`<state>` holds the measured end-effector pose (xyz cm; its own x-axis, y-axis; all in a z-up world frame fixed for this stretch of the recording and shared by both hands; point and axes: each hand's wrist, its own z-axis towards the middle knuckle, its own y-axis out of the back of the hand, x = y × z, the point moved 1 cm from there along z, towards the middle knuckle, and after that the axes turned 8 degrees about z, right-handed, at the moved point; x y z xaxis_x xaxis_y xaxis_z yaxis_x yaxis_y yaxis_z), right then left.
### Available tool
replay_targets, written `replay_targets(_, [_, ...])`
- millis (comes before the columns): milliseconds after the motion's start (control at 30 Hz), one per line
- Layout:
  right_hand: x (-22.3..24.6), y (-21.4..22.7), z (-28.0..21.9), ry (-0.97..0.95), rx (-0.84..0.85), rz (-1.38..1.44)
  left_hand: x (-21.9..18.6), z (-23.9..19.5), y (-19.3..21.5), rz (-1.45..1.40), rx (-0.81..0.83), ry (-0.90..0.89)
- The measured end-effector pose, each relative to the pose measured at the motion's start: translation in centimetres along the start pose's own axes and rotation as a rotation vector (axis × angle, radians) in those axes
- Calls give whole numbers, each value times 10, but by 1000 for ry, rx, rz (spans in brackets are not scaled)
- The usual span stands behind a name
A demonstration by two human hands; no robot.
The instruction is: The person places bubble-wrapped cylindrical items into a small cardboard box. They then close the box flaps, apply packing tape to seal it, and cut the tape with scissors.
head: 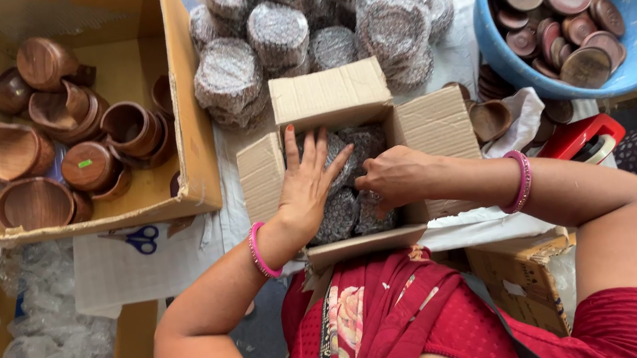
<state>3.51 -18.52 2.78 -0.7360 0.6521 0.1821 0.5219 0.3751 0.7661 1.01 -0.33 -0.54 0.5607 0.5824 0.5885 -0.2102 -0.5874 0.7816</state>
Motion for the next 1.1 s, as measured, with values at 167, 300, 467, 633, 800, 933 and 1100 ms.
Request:
replay_targets(167, [-49,56,-45,109,-670,304,15,-3,20,-253,-26,-82])
replay_targets(300, [-151,65,-57,-160,-1006,626,14,5,67,-658,-93,-297])
replay_targets(467, [-236,58,-6,-236,-975,904,-41,26,44,-776,-333,-350])
replay_targets(633, [-313,87,80,-275,-894,721,-45,27,36,-742,-468,-298])
replay_targets(800, [-376,114,178,-400,-774,708,-46,28,30,-867,-540,-276])
replay_targets(933, [-358,142,221,-337,-816,773,-44,31,27,-825,-589,-264])
replay_targets(1100, [-284,193,242,-206,-781,748,-39,32,31,-766,-578,-317])
